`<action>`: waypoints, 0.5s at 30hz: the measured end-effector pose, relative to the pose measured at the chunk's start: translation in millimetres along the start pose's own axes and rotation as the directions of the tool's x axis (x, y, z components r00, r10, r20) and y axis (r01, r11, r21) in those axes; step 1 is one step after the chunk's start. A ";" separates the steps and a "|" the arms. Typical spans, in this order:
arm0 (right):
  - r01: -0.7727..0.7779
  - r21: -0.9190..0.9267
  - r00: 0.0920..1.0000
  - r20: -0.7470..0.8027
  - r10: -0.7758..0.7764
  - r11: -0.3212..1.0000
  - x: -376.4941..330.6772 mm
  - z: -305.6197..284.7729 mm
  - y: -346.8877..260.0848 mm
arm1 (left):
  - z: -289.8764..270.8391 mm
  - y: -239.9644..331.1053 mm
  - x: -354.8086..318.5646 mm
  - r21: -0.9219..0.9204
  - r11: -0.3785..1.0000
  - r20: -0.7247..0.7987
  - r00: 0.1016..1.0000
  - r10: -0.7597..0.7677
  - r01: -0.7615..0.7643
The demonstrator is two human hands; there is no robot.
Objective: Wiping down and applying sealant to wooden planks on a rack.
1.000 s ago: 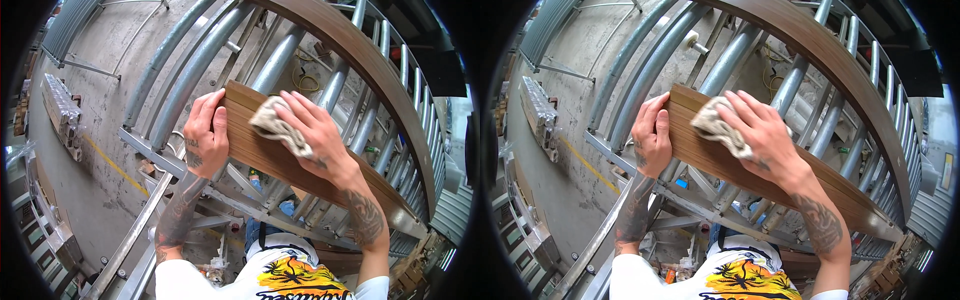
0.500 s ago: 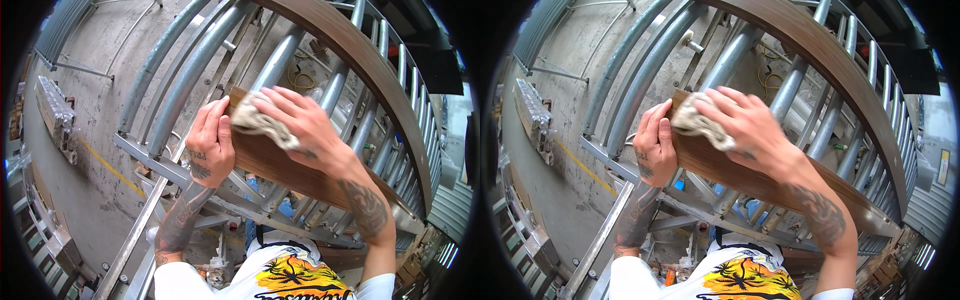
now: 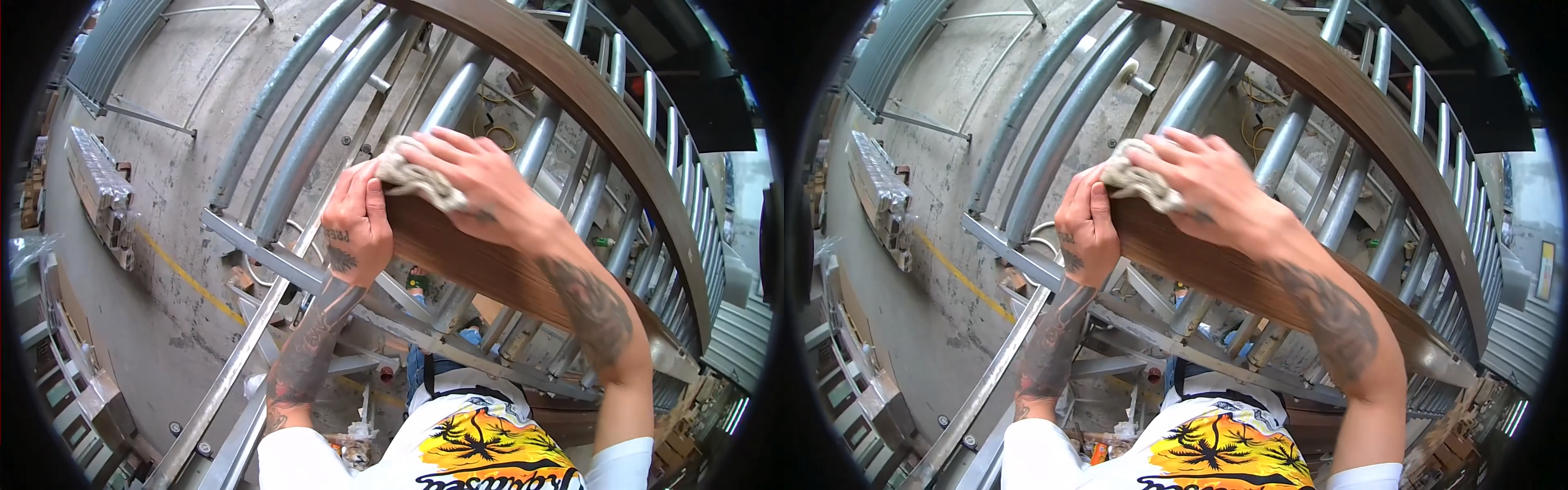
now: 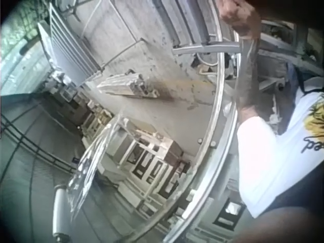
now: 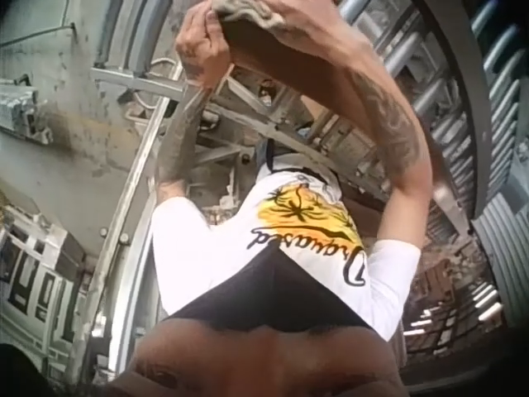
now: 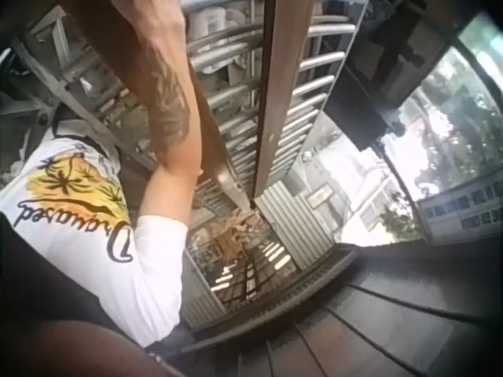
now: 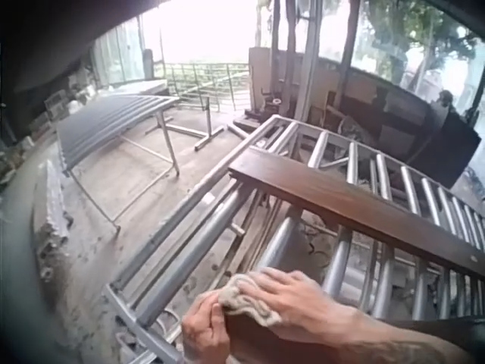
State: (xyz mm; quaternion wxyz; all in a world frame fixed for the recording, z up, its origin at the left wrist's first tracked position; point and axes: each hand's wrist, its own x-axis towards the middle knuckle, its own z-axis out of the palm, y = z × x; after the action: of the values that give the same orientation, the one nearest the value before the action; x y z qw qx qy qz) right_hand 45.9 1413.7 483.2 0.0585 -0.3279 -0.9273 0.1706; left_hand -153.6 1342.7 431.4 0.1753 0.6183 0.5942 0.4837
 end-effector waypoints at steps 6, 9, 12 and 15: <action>-0.251 0.194 0.950 0.236 0.203 0.948 79.7 -13.3 8.8 | 17.6 6.5 -6.7 -0.161 0.964 -0.018 0.976 -0.219 0.213; -0.338 0.743 0.924 0.145 0.354 0.578 60.3 -46.3 -19.6 | 10.1 -5.4 -16.7 -0.277 0.927 -0.125 0.947 -0.297 0.254; 0.057 0.265 0.899 -0.432 0.066 0.963 -7.3 -42.4 -21.1 | 12.5 -10.3 -17.9 -0.364 0.913 -0.157 0.954 -0.255 0.184; 0.038 -0.043 0.986 -0.162 -0.045 0.998 -92.7 -9.6 -22.8 | 17.0 -12.0 -17.8 -0.473 0.861 -0.150 0.946 -0.287 0.186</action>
State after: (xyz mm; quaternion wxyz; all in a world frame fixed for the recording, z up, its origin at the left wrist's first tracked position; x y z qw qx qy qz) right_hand 106.7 1341.6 500.5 0.1308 -0.3226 -0.9293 0.1235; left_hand -143.5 1335.5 407.0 0.3075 0.4262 0.5522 0.6472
